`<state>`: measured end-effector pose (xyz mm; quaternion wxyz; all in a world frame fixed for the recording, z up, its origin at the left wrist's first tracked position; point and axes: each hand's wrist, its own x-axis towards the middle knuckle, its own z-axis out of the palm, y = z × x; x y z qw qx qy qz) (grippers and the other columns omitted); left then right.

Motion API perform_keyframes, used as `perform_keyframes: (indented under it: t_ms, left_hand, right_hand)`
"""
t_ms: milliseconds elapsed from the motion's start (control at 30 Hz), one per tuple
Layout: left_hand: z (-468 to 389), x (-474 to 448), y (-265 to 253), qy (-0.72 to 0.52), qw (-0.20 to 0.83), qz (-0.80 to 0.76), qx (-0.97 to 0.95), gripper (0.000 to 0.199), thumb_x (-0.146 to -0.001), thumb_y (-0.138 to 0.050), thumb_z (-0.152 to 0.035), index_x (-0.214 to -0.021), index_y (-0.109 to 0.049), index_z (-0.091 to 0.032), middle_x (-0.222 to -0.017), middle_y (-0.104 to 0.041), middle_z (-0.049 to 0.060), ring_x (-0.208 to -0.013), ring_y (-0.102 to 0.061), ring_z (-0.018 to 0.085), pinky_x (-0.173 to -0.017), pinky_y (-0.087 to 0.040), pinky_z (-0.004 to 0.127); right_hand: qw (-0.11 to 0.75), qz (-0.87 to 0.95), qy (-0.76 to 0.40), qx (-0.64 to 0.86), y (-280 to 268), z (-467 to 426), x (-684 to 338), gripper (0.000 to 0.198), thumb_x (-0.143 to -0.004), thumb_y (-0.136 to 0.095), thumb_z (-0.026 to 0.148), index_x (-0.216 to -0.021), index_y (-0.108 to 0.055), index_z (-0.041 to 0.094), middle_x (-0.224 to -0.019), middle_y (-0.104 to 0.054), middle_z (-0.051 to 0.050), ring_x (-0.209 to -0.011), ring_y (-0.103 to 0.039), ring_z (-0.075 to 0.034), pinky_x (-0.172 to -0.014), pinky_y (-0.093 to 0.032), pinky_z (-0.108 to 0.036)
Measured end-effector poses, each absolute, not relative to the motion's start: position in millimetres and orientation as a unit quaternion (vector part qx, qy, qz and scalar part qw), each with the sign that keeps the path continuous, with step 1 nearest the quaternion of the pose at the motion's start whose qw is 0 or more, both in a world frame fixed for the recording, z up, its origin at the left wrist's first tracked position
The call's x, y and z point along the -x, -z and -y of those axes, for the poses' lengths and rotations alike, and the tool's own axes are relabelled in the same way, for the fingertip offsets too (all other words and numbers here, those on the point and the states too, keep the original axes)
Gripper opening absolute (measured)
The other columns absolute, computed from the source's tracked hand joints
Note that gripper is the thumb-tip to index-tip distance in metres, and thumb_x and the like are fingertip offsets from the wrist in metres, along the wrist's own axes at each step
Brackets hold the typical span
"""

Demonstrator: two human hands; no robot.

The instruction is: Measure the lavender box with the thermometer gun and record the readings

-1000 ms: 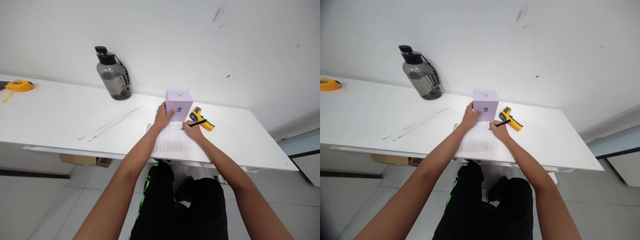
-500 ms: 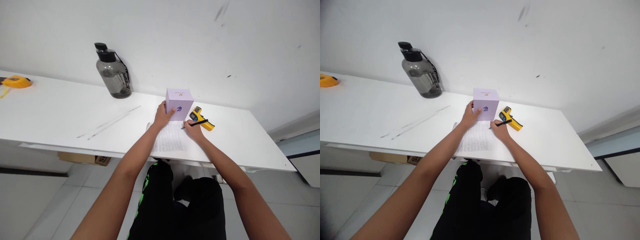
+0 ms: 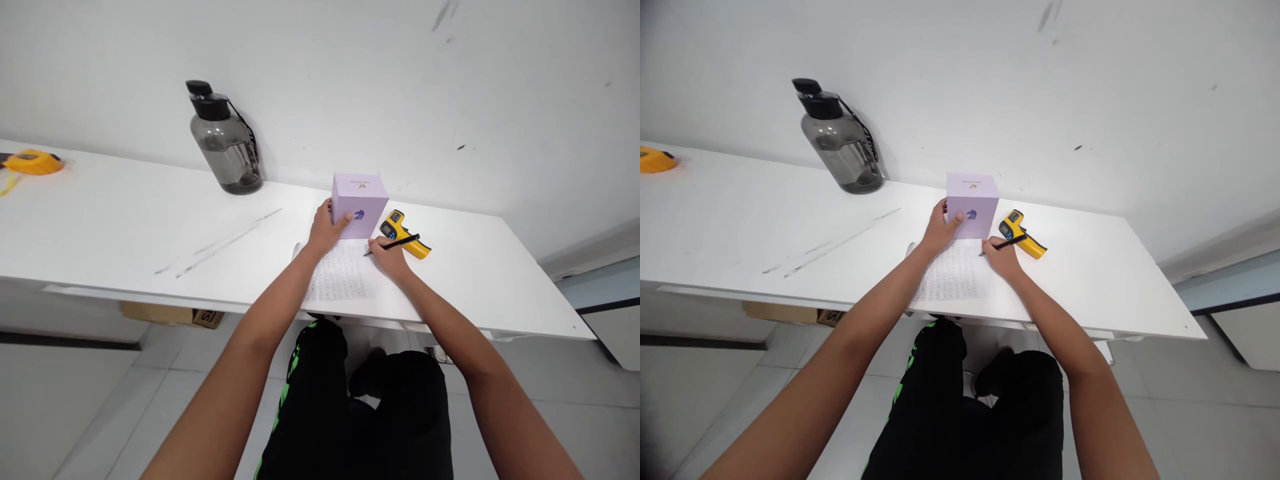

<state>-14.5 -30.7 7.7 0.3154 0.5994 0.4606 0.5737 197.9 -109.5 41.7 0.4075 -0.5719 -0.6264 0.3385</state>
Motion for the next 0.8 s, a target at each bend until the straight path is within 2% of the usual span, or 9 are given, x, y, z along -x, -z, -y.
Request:
perform_keyframes:
  t_ms: [133, 300, 467, 600, 800]
  left_hand:
    - [30.2, 15.5, -5.9, -0.562, 0.324, -0.487, -0.585, 0.093, -0.084, -0.086, -0.085, -0.153, -0.060, -0.028, -0.161, -0.066, 0.022, -0.152, -0.062, 0.044, -0.126, -0.052, 0.068]
    - [26.9, 15.9, -1.4, -0.568, 0.318, -0.482, -0.587, 0.094, -0.083, -0.087, -0.085, -0.152, -0.060, -0.028, -0.158, -0.066, 0.021, -0.149, -0.063, 0.044, -0.126, -0.052, 0.068]
    - [26.2, 17.2, -0.5, -0.562, 0.321, -0.480, -0.592, 0.093, -0.086, -0.086, -0.084, -0.154, -0.058, -0.027, -0.160, -0.065, 0.022, -0.150, -0.063, 0.043, -0.127, -0.052, 0.068]
    - [27.0, 17.7, -2.6, -0.562, 0.325, -0.479, -0.591, 0.096, -0.084, -0.087, -0.085, -0.153, -0.058, -0.025, -0.159, -0.066, 0.023, -0.151, -0.064, 0.044, -0.127, -0.052, 0.068]
    - [27.1, 17.0, -2.4, -0.559, 0.325, -0.491, -0.584, 0.096, -0.085, -0.088, -0.081, -0.155, -0.056, -0.025, -0.164, -0.064, 0.024, -0.152, -0.062, 0.044, -0.128, -0.051, 0.070]
  right_hand:
    - [0.454, 0.612, -0.320, 0.563, -40.7, 110.2, -201.3, 0.051, -0.089, -0.060, 0.076, -0.072, -0.063, 0.028, -0.070, -0.060, -0.001, -0.078, -0.061, -0.025, -0.083, -0.052, -0.043]
    - [0.457, 0.622, -0.275, 0.573, -37.0, 113.4, -201.9, 0.059, -0.088, -0.063, 0.087, -0.088, -0.069, 0.029, -0.077, -0.068, -0.003, -0.085, -0.065, -0.029, -0.080, -0.053, -0.042]
    - [0.437, 0.684, -0.223, 0.540, -35.2, 116.3, -203.3, 0.048, -0.094, -0.064, 0.076, -0.092, -0.073, 0.028, -0.085, -0.076, -0.008, -0.084, -0.070, -0.029, -0.086, -0.055, -0.044]
    - [0.423, 0.703, -0.202, 0.535, -37.1, 115.8, -205.7, 0.043, -0.094, -0.068, 0.068, -0.099, -0.079, 0.027, -0.103, -0.085, -0.014, -0.090, -0.074, -0.032, -0.092, -0.059, -0.046]
    - [0.413, 0.704, -0.188, 0.546, -35.7, 114.0, -208.2, 0.045, -0.095, -0.067, 0.065, -0.109, -0.083, 0.025, -0.110, -0.088, -0.014, -0.086, -0.074, -0.030, -0.088, -0.060, -0.045]
